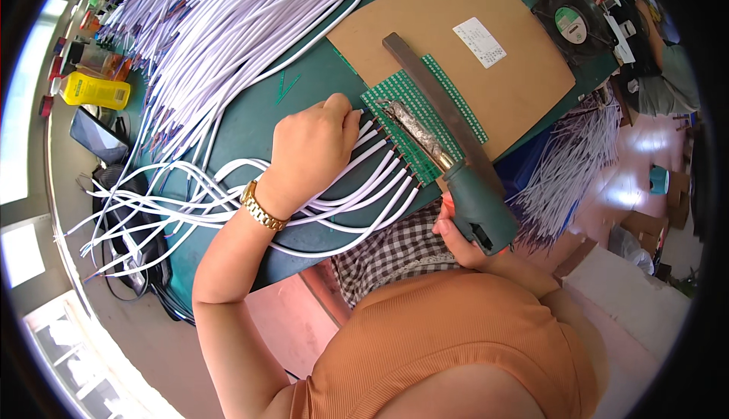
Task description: The person aligns wires onto a circuit board and solders them one by one using a soldering gun.
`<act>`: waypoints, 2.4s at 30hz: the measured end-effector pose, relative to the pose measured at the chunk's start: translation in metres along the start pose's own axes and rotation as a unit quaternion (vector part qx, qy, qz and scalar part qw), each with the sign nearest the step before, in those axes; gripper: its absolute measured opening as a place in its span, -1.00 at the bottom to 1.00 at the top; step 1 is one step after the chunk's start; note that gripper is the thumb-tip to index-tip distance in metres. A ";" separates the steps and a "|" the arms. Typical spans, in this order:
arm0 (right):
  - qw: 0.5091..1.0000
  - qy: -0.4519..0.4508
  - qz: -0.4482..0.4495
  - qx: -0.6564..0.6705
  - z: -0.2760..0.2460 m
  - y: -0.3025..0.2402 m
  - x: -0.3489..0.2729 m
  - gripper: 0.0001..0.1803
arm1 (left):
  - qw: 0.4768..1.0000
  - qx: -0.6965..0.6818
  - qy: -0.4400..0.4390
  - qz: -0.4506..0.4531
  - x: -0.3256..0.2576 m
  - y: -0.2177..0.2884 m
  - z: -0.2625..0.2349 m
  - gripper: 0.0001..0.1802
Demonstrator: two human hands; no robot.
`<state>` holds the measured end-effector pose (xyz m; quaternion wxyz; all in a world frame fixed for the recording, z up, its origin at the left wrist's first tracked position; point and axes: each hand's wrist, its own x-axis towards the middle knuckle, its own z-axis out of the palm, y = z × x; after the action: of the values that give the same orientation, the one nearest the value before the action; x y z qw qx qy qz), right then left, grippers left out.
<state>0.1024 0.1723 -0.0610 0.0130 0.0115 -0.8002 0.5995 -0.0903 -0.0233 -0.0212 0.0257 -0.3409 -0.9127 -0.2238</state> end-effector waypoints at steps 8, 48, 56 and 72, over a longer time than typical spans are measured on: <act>1.000 0.005 -0.024 0.011 -0.001 0.003 0.001 -0.68 | 0.999 0.019 0.038 0.031 -0.001 -0.001 0.004 -0.76; 0.996 -0.041 -0.034 -0.073 -0.007 -0.003 0.002 -0.71 | 1.000 0.005 0.015 0.020 0.000 0.000 0.003 -0.82; 0.997 -0.017 -0.064 0.025 -0.009 -0.018 0.007 -0.66 | 0.999 0.015 0.021 0.022 0.001 -0.002 0.004 -0.80; 0.963 0.095 -0.020 0.251 -0.043 -0.039 -0.001 -0.66 | 0.998 0.045 -0.050 0.003 -0.003 0.007 -0.007 -0.80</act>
<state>0.1048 0.2021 -0.0115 0.0975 -0.0264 -0.6191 0.7788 -0.0846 -0.0229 -0.0130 -0.0040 -0.3527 -0.9211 -0.1650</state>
